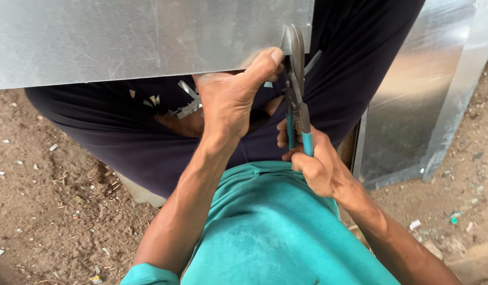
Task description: The person sits cross-legged on the ground and uses tin snips to cut a large metal sheet. They repeatedly trim the edges, creating small triangular notches and removing scrap pieces that fall onto their lap.
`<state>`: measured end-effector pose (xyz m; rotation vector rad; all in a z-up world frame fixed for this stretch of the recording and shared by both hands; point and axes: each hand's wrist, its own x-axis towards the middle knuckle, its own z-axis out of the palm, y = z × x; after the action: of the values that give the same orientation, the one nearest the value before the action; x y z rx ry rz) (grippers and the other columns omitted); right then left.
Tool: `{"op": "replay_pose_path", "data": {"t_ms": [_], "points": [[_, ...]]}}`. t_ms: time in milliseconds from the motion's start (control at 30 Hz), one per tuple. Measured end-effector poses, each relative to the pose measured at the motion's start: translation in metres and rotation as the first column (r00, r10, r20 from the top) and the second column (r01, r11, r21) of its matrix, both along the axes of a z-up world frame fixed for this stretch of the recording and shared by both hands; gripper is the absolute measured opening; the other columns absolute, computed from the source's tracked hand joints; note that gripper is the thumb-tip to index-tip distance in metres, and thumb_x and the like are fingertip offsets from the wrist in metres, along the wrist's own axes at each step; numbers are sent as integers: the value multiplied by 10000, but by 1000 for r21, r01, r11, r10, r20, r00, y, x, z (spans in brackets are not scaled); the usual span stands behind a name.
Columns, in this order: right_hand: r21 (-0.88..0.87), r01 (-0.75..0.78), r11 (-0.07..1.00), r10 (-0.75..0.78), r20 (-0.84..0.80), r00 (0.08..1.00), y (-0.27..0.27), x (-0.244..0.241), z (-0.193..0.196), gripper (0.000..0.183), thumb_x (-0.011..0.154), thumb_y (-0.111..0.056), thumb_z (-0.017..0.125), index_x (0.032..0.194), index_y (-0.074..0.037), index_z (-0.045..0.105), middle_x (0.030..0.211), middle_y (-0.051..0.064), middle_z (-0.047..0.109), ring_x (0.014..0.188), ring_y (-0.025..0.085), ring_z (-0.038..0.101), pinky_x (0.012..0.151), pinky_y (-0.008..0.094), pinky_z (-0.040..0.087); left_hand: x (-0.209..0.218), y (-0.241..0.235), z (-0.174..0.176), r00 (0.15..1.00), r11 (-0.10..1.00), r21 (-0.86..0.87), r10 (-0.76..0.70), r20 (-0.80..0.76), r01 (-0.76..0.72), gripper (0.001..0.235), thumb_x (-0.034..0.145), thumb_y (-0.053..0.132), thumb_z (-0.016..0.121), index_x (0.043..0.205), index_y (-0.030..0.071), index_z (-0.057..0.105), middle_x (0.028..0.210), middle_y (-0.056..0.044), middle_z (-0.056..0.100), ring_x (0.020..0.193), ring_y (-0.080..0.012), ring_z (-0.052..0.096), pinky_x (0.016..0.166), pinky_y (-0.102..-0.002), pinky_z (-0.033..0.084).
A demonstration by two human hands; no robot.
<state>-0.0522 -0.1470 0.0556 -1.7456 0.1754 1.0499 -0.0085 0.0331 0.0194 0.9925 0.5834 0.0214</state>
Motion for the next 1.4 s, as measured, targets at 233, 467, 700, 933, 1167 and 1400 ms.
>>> {"op": "replay_pose_path", "data": {"t_ms": [233, 467, 700, 933, 1167, 1400], "points": [[-114, -8, 993, 16, 69, 997, 2, 4, -6, 198, 699, -101, 477, 793, 29, 592, 634, 67, 554, 580, 196, 509, 553, 355, 447, -4, 6, -11, 998, 996, -84, -39, -51, 35, 189, 840, 71, 804, 962, -64, 750, 867, -105, 753, 756, -173, 722, 725, -304, 621], [29, -75, 997, 75, -2, 997, -20, -7, -18, 435, 661, -108, 473, 1075, -18, 571, 865, 56, 604, 751, 166, 541, 659, 327, 473, 7, -22, 13, 996, 972, -226, 42, -84, -60, 280, 844, 112, 863, 971, -83, 707, 856, -39, 645, 743, -143, 592, 675, -311, 474], [-211, -262, 942, 260, -36, 965, -76, -28, -20, 434, 699, -129, 511, 1086, 22, 637, 872, 121, 686, 814, 219, 655, 765, 371, 562, -25, 35, -21, 967, 932, 315, -226, 115, 181, 302, 826, 152, 864, 1033, 8, 697, 873, -54, 698, 740, -166, 635, 653, -316, 530], [-227, -460, 859, 451, -94, 888, -74, -10, -19, 488, 698, -158, 519, 1145, 5, 625, 944, 138, 734, 877, 249, 721, 830, 378, 597, -54, 96, -67, 972, 907, 419, -77, 224, -25, 202, 857, 9, 791, 1038, -7, 704, 952, -84, 778, 877, -219, 787, 760, -323, 634], [-298, -672, 678, 685, -76, 725, -41, 52, 6, 666, 611, -128, 538, 1270, -38, 576, 1070, 151, 731, 1052, 251, 681, 920, 403, 538, -82, 68, -30, 971, 371, 909, -62, 230, -192, 279, 725, 23, 878, 875, -10, 645, 903, -176, 721, 871, -296, 700, 760, -359, 562], [-383, -765, 518, 765, -192, 614, -1, 91, 31, 585, 668, -129, 583, 1251, -74, 595, 1058, 133, 686, 1015, 259, 646, 827, 410, 577, -88, 45, 3, 958, 968, -29, 252, 138, -251, 467, 894, 49, 815, 1271, -57, 561, 887, -115, 749, 814, -144, 728, 776, -277, 612]]}}
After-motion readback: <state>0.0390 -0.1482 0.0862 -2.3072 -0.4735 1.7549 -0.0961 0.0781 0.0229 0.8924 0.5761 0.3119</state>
